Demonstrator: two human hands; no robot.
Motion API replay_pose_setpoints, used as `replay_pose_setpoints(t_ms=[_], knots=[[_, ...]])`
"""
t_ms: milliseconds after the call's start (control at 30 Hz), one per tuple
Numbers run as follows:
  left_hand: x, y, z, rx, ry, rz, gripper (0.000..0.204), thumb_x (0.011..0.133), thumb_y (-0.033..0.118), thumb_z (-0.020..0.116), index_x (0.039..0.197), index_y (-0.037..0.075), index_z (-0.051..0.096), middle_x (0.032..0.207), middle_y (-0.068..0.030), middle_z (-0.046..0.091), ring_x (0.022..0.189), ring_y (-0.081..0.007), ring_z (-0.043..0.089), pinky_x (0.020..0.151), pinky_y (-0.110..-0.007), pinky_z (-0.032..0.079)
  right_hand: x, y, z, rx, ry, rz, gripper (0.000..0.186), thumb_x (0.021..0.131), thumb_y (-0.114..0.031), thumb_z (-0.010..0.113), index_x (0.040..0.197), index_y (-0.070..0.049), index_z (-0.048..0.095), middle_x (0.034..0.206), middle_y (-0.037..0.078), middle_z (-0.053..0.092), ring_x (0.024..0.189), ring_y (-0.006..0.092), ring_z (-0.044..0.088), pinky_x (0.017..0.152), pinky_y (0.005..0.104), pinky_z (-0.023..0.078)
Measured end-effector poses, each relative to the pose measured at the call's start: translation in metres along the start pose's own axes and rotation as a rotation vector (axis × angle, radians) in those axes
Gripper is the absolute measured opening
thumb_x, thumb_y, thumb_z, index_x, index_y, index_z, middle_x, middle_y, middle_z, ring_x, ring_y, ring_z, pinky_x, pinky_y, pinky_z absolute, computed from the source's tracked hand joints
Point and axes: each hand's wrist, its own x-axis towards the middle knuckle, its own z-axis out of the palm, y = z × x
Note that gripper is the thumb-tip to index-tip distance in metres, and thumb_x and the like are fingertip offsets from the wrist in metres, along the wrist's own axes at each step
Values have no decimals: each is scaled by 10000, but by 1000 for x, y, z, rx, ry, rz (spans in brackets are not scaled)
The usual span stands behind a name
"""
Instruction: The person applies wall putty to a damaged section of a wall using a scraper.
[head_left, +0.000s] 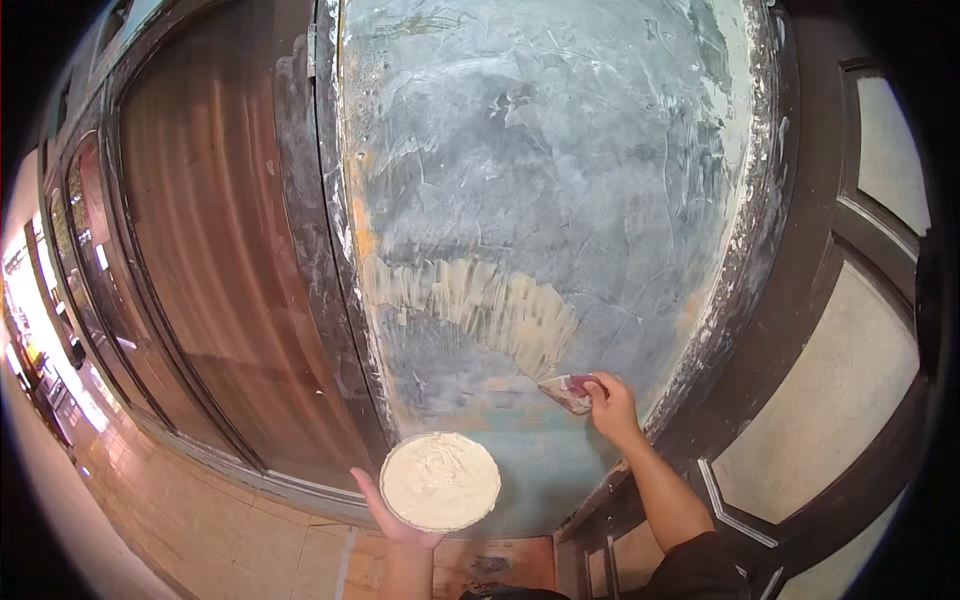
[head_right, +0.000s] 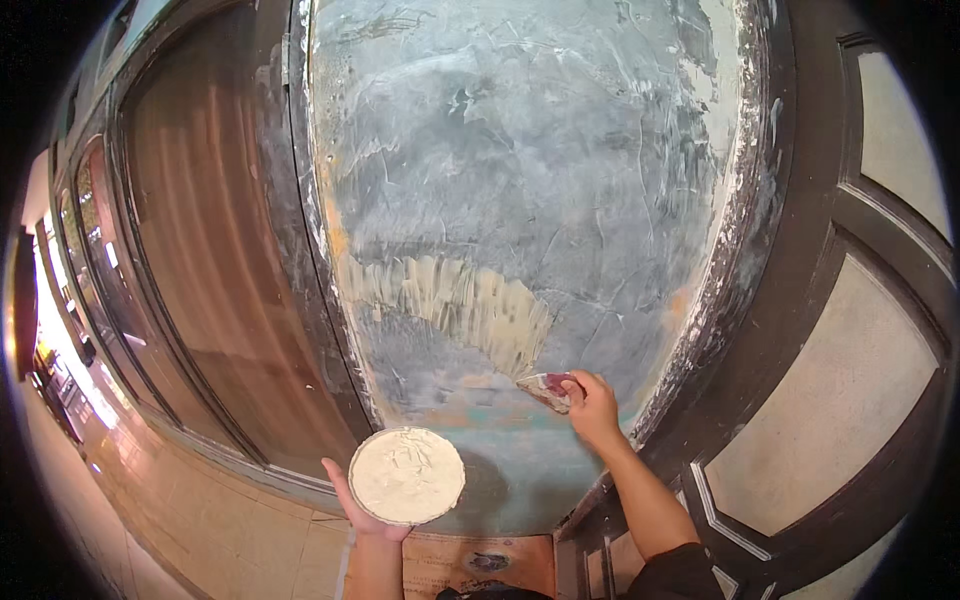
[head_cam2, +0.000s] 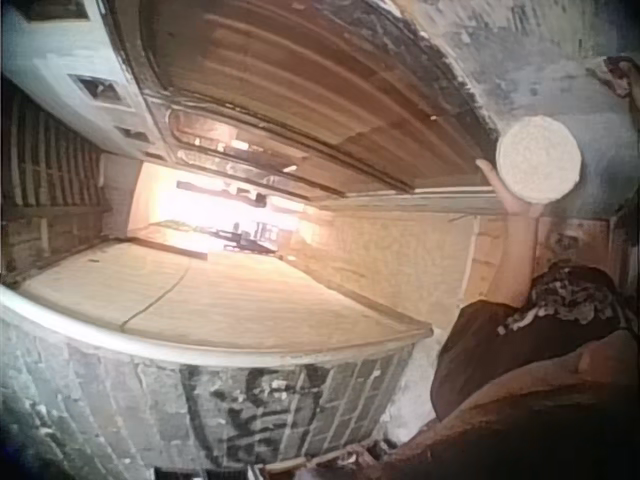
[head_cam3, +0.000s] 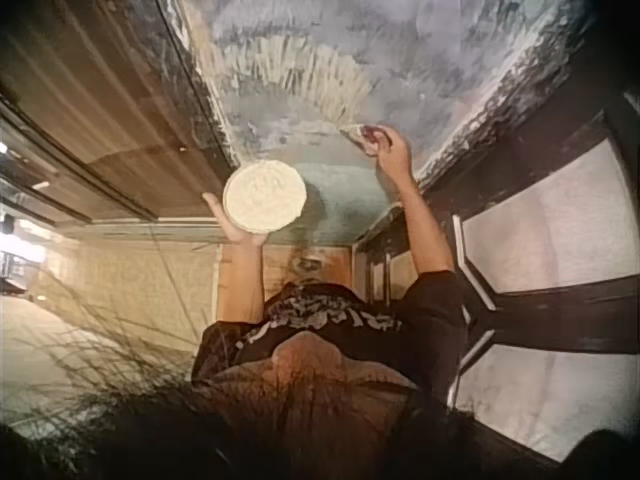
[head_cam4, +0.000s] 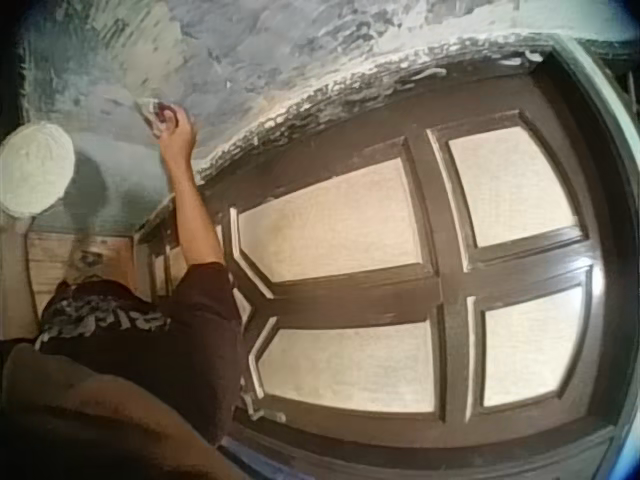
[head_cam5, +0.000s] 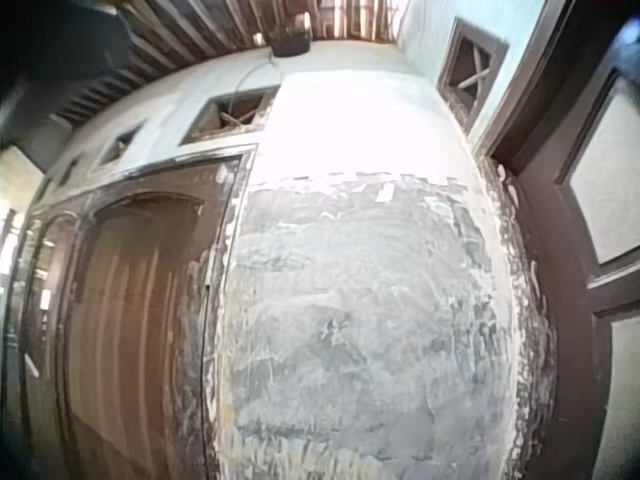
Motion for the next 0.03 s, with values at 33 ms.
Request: replay_pose_setpoints(t_ms=[33], knots=[[2, 0, -1, 11, -3, 16, 1085, 901, 895, 235, 1504, 22, 460, 1526, -190, 497, 1307, -412, 557, 1063, -584, 484, -1, 0, 5, -22, -36, 15, 250, 948, -209, 722, 1117, -25, 714, 927, 194, 704, 889, 377, 664, 799, 451, 522]])
